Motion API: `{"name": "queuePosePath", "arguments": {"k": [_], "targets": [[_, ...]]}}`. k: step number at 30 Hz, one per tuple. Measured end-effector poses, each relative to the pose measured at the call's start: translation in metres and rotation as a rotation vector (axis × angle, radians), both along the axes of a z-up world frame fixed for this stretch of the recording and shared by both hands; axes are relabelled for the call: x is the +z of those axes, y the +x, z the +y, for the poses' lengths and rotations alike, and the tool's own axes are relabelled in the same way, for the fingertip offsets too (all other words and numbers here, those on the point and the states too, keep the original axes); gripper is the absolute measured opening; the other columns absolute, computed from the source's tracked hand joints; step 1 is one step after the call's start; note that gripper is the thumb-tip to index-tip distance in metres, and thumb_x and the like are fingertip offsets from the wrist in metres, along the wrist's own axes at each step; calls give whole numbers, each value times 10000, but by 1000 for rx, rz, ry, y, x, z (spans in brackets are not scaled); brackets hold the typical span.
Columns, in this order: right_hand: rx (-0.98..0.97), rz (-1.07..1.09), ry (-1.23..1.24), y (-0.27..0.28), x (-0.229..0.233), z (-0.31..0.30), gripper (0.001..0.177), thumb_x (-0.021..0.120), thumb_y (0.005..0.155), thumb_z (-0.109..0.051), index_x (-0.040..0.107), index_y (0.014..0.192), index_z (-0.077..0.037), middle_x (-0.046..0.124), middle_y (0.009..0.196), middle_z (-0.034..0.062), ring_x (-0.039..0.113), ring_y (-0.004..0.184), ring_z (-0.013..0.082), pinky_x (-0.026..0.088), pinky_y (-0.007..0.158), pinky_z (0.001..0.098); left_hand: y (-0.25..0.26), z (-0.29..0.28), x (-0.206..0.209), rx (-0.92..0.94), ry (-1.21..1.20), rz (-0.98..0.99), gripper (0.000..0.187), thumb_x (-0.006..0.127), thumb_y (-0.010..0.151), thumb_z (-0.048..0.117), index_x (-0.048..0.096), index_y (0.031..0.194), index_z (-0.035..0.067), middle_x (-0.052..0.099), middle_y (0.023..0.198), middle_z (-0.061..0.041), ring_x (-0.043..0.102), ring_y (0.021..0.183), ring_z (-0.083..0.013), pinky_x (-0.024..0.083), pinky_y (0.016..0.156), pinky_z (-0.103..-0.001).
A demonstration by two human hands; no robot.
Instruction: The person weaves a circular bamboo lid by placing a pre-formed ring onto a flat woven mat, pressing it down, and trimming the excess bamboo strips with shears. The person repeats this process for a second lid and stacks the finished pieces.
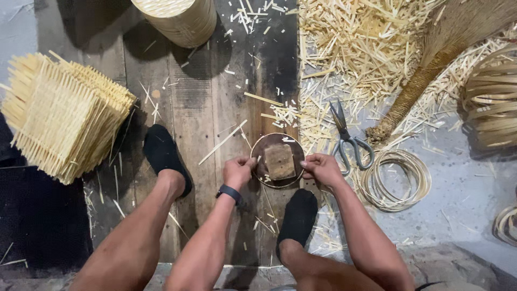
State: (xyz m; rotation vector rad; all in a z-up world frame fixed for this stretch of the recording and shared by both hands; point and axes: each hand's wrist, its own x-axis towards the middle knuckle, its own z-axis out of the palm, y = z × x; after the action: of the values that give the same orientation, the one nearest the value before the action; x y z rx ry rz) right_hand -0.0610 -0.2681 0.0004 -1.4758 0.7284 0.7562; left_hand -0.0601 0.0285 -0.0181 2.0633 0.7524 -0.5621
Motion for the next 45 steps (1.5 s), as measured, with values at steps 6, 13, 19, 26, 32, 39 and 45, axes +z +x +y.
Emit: {"name": "queuePosePath", "arguments": {"k": [6,13,19,26,32,39,45], "targets": [[-117,5,132,-3,-32,-6,97,756,881,-55,676,866,-2,700,766,58,673,610,131,602,561,288,3,5,-18,116,-221,-10,269,883,745,221,808,929,39,798,831,-48,699,720,-95,568,703,-275],[-170,-9,46,0,-5,6,127,764,888,-51,661,843,6,664,686,104,597,496,169,483,448,326,13,-10,11,155,22,126,267,886,755,254,843,941,68,789,847,-76,701,720,-137,543,713,-297],[-290,23,367,-20,19,12,167,683,941,-111,685,976,52,754,861,146,751,719,210,634,643,307,-11,-3,14,379,-627,56,257,785,904,252,791,1005,16,782,882,-77,686,701,-144,515,633,-276],[-201,2,171,-42,-13,48,206,671,949,-103,710,1046,75,751,852,182,746,689,240,631,605,336,-52,-30,-18,350,-643,170,226,677,981,216,729,937,0,773,833,-96,727,653,-162,480,527,-267],[-192,19,146,-37,6,52,214,694,941,-91,708,1027,104,761,836,186,759,680,250,635,609,353,-43,-30,-16,319,-567,180,241,669,985,208,712,947,-26,744,793,-72,707,605,-156,507,535,-295],[33,-420,-66,-10,84,51,988,800,806,-428,253,1535,-46,445,1434,204,567,1223,291,548,968,449,23,27,96,-470,-20,4,331,762,889,349,808,974,32,710,703,-114,697,647,-243,545,653,-400],[220,-619,-307,11,109,76,1138,943,565,-464,366,1437,-15,560,1307,223,596,1208,322,485,1039,434,26,-14,138,-295,-124,-456,460,740,887,415,774,1139,32,772,877,-176,704,843,-290,500,991,-386]]}}
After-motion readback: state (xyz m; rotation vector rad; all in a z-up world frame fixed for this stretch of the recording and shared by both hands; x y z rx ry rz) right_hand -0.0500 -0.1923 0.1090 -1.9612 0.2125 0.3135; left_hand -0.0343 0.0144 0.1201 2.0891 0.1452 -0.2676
